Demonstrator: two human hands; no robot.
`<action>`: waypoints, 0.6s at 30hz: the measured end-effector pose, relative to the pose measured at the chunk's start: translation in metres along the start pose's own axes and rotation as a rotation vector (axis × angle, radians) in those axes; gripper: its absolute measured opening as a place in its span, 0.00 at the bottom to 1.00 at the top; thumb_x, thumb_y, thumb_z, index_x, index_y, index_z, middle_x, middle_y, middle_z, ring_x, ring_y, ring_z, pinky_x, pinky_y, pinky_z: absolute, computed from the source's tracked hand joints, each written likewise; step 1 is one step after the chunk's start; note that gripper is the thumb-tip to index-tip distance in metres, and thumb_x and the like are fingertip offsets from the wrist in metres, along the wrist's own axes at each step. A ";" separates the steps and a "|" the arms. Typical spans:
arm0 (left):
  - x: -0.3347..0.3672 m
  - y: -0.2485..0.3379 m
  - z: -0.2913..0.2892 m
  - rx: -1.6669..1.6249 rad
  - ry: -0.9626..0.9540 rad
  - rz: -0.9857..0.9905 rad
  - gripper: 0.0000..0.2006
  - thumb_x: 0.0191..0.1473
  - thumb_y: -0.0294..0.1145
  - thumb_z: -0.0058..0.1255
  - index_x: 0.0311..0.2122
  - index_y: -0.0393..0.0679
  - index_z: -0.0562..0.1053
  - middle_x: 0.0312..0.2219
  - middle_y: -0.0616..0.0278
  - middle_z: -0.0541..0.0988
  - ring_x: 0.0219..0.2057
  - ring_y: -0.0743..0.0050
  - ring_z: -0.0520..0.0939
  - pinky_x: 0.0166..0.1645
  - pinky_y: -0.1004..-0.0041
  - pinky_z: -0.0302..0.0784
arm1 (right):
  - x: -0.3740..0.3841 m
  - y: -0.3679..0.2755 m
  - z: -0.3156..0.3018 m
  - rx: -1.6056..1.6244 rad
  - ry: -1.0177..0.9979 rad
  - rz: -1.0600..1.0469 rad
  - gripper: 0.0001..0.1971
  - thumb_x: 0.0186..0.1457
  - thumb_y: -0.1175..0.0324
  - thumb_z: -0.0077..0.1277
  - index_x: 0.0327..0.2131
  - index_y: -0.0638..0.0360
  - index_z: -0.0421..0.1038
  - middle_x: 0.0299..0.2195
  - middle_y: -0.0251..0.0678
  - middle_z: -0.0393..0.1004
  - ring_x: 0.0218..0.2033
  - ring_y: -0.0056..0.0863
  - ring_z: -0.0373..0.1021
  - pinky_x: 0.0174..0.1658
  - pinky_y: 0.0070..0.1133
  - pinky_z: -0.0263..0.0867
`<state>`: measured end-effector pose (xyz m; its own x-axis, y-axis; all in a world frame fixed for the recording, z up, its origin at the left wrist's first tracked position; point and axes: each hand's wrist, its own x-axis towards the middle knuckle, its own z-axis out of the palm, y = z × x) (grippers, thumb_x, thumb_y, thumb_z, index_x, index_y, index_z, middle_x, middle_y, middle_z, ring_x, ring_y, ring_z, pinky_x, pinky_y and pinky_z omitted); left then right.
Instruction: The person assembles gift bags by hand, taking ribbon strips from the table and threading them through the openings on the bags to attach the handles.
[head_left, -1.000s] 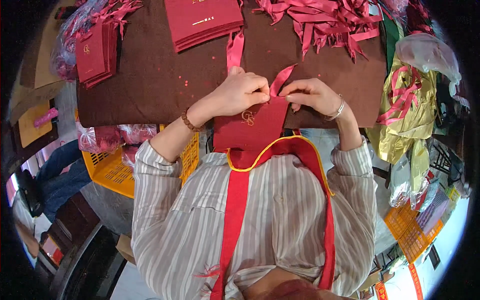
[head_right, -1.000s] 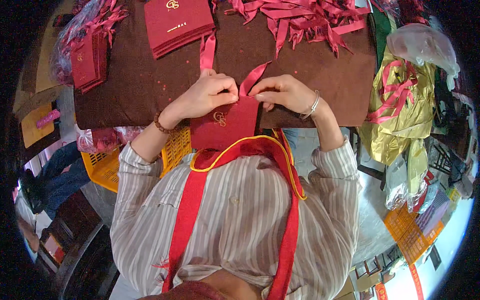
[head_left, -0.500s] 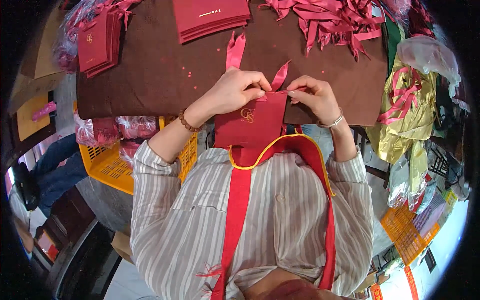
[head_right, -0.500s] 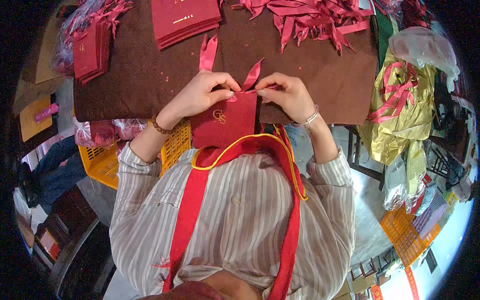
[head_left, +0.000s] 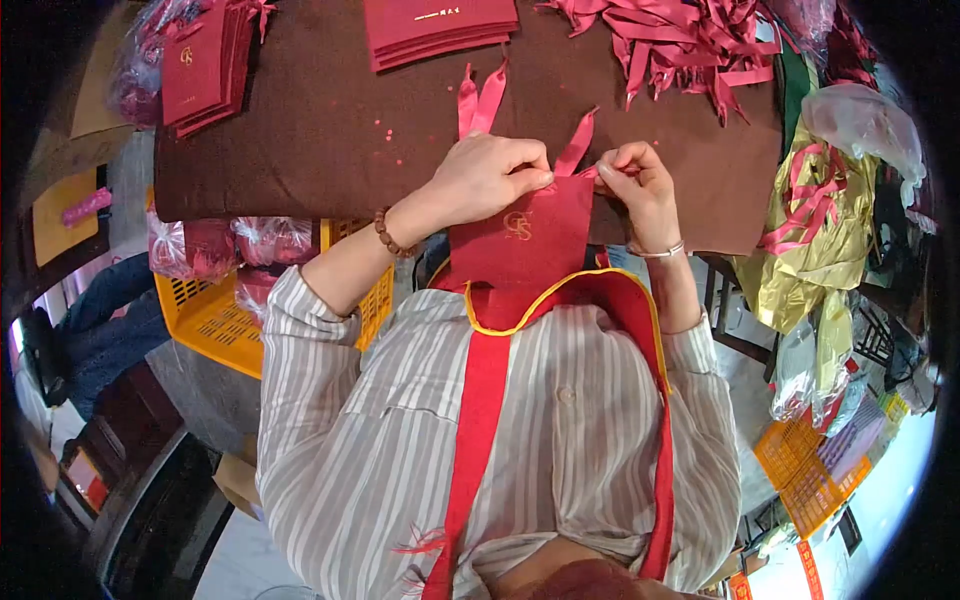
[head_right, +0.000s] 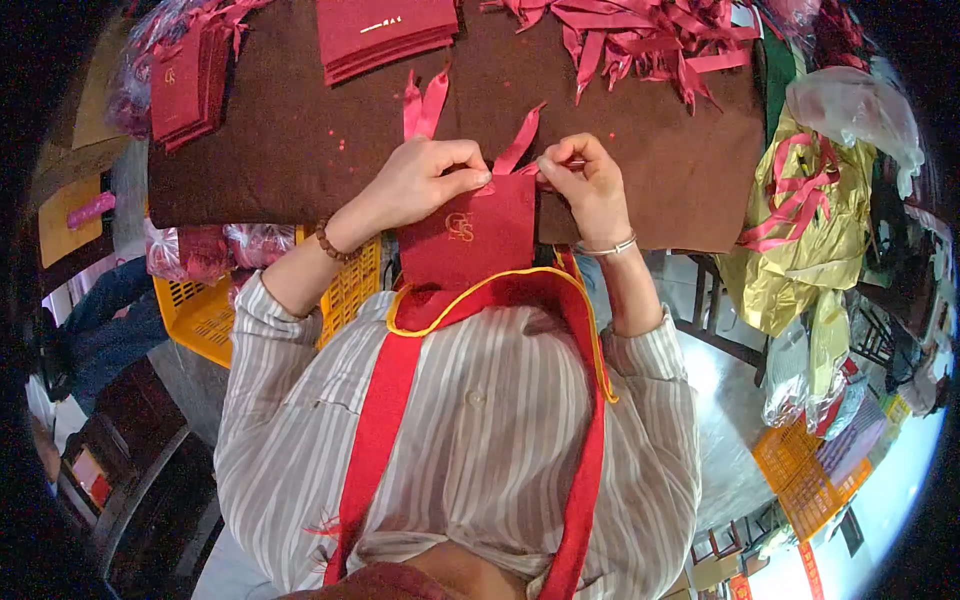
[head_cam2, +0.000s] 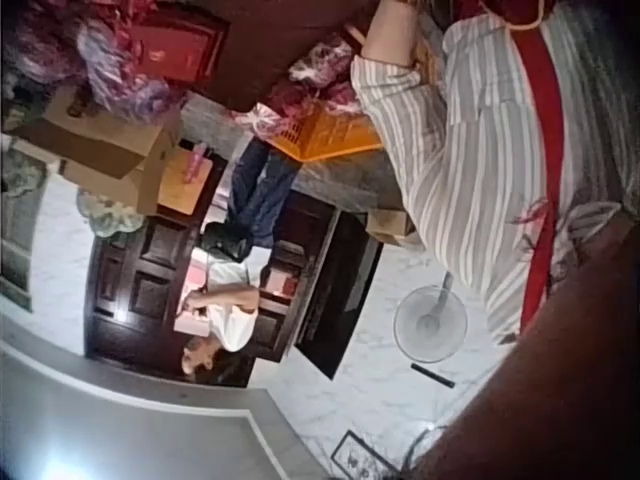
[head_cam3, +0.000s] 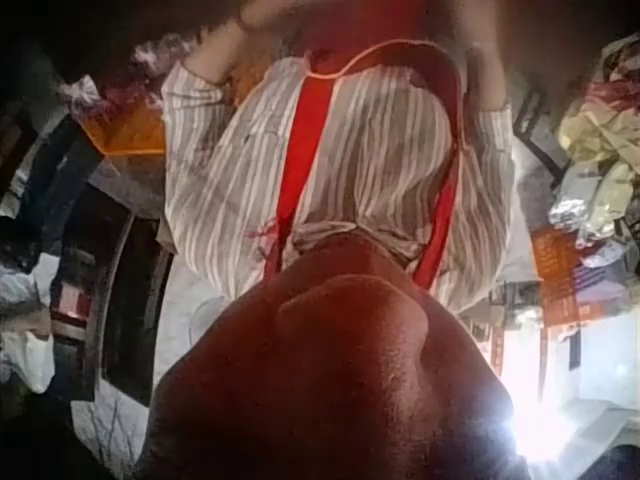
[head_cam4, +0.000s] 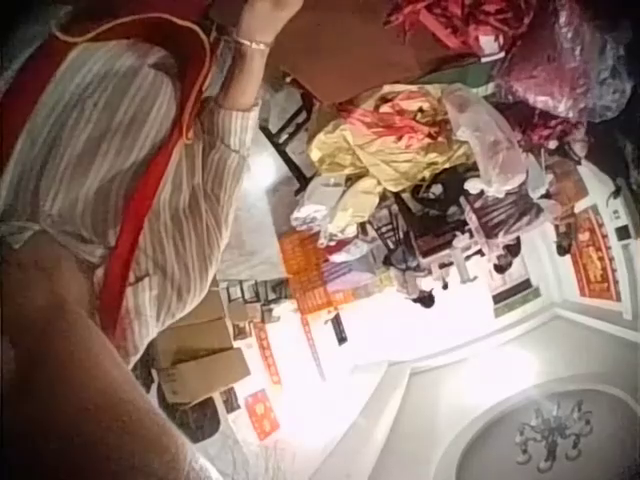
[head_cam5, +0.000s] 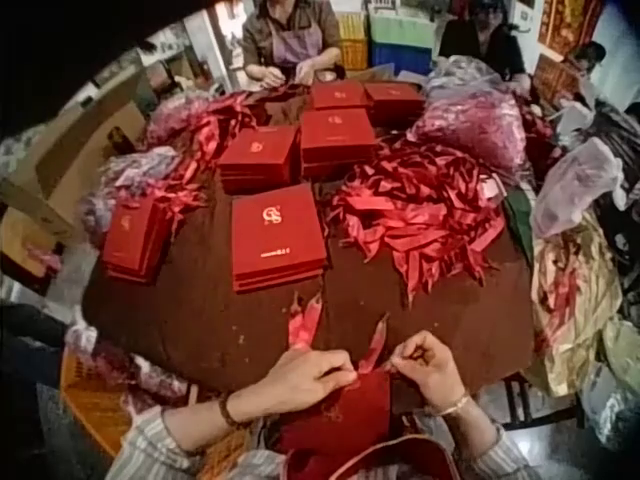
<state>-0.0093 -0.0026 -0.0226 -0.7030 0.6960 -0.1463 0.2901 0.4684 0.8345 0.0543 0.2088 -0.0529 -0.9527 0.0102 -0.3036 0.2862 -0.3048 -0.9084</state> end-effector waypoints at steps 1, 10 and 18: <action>-0.001 0.000 0.000 0.000 -0.001 -0.002 0.08 0.49 0.35 0.49 0.27 0.42 0.71 0.16 0.59 0.73 0.17 0.70 0.73 0.23 0.73 0.63 | -0.001 0.000 0.002 0.031 0.027 0.014 0.06 0.51 0.79 0.48 0.28 0.57 0.61 0.31 0.32 0.68 0.29 0.17 0.67 0.34 0.16 0.67; 0.000 0.002 0.006 0.048 0.042 0.048 0.09 0.51 0.37 0.46 0.29 0.43 0.71 0.14 0.58 0.71 0.16 0.67 0.73 0.22 0.71 0.64 | -0.008 0.008 0.010 0.354 0.167 -0.042 0.09 0.52 0.81 0.45 0.26 0.54 0.57 0.31 0.33 0.67 0.30 0.18 0.67 0.29 0.13 0.69; 0.002 -0.008 -0.009 -0.185 0.086 0.098 0.12 0.55 0.35 0.42 0.35 0.39 0.73 0.26 0.57 0.76 0.29 0.73 0.76 0.34 0.76 0.69 | -0.012 0.009 0.012 0.425 0.197 -0.087 0.10 0.52 0.81 0.45 0.26 0.53 0.58 0.30 0.30 0.65 0.28 0.16 0.63 0.27 0.12 0.63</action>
<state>-0.0184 -0.0097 -0.0246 -0.7326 0.6803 -0.0208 0.2410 0.2878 0.9269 0.0667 0.1949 -0.0540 -0.9220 0.2212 -0.3177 0.0999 -0.6568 -0.7475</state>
